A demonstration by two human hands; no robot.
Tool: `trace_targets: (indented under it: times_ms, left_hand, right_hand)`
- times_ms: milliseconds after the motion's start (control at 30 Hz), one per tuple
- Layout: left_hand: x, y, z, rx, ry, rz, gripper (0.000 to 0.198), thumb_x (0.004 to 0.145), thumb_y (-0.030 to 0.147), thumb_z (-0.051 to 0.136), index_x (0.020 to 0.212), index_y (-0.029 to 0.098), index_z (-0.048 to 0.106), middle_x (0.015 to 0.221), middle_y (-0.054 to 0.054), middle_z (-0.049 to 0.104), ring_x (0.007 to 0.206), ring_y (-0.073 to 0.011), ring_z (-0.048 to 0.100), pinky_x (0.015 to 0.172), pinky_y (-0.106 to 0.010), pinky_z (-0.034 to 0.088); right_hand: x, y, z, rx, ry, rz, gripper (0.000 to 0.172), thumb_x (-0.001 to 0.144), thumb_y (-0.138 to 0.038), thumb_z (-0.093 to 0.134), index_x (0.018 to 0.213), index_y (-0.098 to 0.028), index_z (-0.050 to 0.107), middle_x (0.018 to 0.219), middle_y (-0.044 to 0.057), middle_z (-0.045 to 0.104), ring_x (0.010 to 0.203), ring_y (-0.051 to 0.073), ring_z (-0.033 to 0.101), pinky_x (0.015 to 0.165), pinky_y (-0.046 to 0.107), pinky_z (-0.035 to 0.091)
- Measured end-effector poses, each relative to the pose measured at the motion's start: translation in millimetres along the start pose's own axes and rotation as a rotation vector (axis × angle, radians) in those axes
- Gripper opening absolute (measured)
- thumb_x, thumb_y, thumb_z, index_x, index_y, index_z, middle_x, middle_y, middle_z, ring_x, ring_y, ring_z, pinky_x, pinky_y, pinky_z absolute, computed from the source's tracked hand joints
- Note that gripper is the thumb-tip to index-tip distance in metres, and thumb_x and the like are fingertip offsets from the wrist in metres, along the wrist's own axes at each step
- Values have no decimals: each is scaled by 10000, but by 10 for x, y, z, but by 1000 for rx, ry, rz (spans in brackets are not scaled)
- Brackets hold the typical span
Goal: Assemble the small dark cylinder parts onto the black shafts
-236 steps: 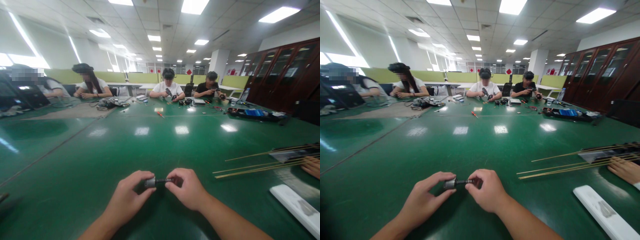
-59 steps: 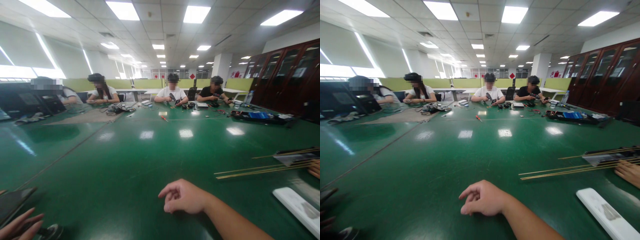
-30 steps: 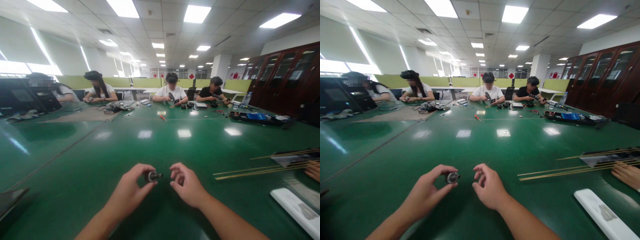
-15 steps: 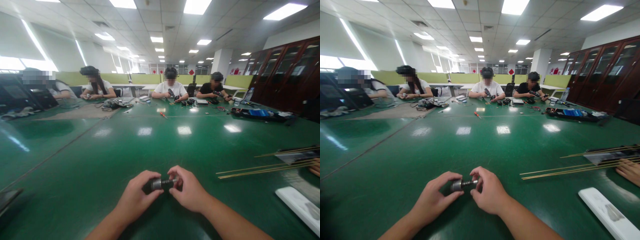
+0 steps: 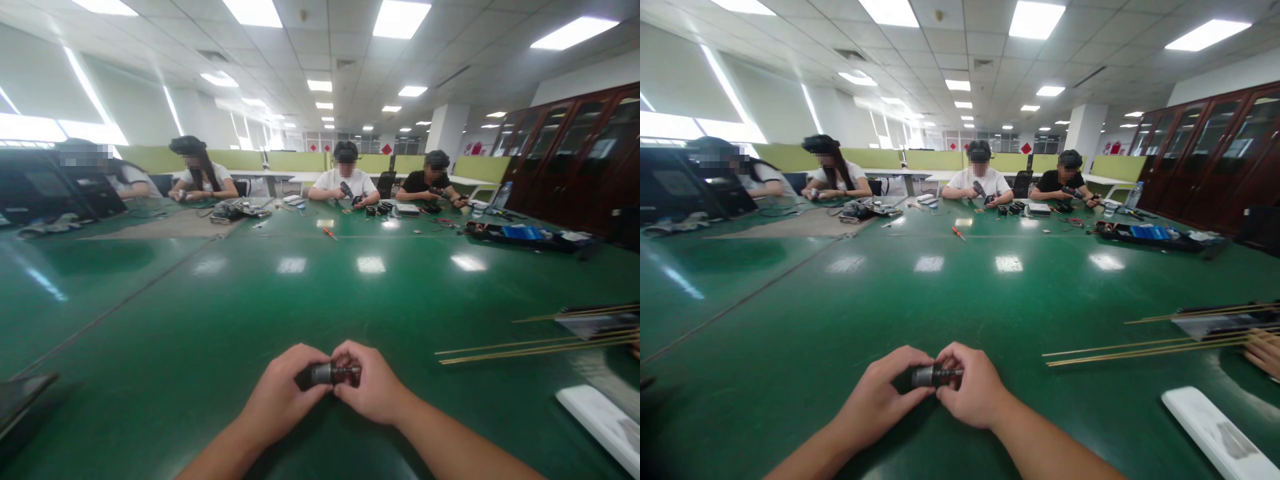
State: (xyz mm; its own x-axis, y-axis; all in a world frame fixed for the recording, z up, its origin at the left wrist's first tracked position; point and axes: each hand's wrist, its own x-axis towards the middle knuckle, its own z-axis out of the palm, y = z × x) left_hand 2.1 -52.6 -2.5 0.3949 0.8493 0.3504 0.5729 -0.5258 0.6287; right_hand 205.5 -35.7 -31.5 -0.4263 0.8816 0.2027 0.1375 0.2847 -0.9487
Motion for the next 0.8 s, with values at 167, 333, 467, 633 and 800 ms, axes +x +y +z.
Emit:
trace_targets:
  times_ms: [167,333,467,633,800]
  left_hand:
    - [-5,0,-21,5,28,-16,223,791,232,729,1011,236,693,946,-26,725,872,-188,677,795,-289,515]
    - [2,12,-45,18,43,-15,189,804,261,716,990,232,698,926,-30,733,846,-191,686,771,-288,522]
    - [8,3,-35,15,57,-19,195,796,249,731,988,243,696,916,-12,730,838,-182,686,762,-281,516]
    - [0,-14,-18,0,52,-19,206,793,241,748,991,249,693,931,0,729,860,-175,684,781,-283,514]
    - [-3,-6,-14,-6,49,6,206,792,239,754,989,239,695,922,-7,728,852,-173,680,782,-282,515]
  right_hand:
    - [-30,-42,-29,-29,-24,9,414,634,-38,637,1010,-208,608,880,-14,642,655,114,569,599,210,458]
    - [-60,-89,-39,-52,37,7,355,675,-51,632,995,-205,610,852,-14,638,659,114,565,614,215,452]
    - [-82,-117,-31,-135,58,-11,292,692,-71,643,950,-207,627,733,-40,596,627,116,556,606,217,432]
    - [-94,-140,-24,-172,96,-31,229,716,-107,654,924,-204,656,761,-26,620,647,124,562,613,223,429]
    - [-87,-167,-34,-217,117,-48,141,738,-139,675,864,-201,694,760,-15,660,682,139,591,628,230,428]
